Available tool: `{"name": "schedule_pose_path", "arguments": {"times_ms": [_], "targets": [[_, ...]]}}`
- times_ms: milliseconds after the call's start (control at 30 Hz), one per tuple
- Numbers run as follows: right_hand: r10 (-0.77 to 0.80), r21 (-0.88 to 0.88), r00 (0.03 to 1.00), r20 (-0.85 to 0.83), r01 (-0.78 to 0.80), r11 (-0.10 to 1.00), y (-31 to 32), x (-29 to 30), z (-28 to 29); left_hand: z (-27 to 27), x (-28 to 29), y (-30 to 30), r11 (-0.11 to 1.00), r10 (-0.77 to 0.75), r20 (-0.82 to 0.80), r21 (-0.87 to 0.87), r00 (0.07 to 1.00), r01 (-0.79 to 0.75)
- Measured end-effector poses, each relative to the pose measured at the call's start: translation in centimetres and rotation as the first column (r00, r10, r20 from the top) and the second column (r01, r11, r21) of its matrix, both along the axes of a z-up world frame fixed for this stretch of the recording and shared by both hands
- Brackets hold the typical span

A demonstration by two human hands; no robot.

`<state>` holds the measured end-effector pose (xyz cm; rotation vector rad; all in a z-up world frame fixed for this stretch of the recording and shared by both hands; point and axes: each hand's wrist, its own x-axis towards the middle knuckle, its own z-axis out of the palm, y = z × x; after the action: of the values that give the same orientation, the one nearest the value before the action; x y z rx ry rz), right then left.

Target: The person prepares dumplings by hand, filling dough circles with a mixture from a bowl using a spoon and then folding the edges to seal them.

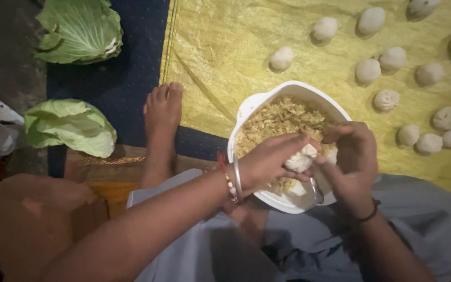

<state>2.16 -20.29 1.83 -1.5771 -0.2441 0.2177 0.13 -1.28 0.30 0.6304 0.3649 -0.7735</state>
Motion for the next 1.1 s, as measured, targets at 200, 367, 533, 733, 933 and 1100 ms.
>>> {"name": "schedule_pose_path", "arguments": {"times_ms": [200, 367, 533, 733, 933, 1100], "targets": [[-0.011, 0.311, 0.976, -0.220, 0.081, 0.947, -1.3, 0.4, -0.5, 0.1, 0.3, 0.8, 0.996, 0.019, -0.039, 0.090, 0.999, -0.016], [-0.001, 0.318, 0.972, -0.233, 0.077, 0.945, -1.3, 0.6, -0.5, 0.2, 0.2, 0.9, 0.993, 0.018, -0.072, 0.116, 0.997, -0.010], [-0.019, 0.279, 0.976, -0.219, 0.081, 0.957, -1.3, 0.9, -0.3, 0.5, 0.2, 1.1, 0.990, 0.055, -0.028, 0.129, 0.998, -0.051], [-0.009, 0.281, 0.974, -0.226, 0.074, 0.957, -1.3, 1.0, -0.3, 0.6, 0.5, 1.5, 0.993, 0.043, -0.050, 0.113, 0.998, -0.037], [-0.036, 0.287, 0.959, -0.283, 0.121, 0.950, -1.3, 1.2, -0.6, 0.6, 0.4, 1.7, 0.989, 0.096, 0.003, 0.116, 0.995, -0.096], [-0.026, 0.260, 0.954, -0.298, 0.108, 0.960, -1.5, 1.2, -0.7, 1.0, 0.4, 2.7, 0.983, 0.180, -0.066, 0.052, 0.981, -0.177]]}}
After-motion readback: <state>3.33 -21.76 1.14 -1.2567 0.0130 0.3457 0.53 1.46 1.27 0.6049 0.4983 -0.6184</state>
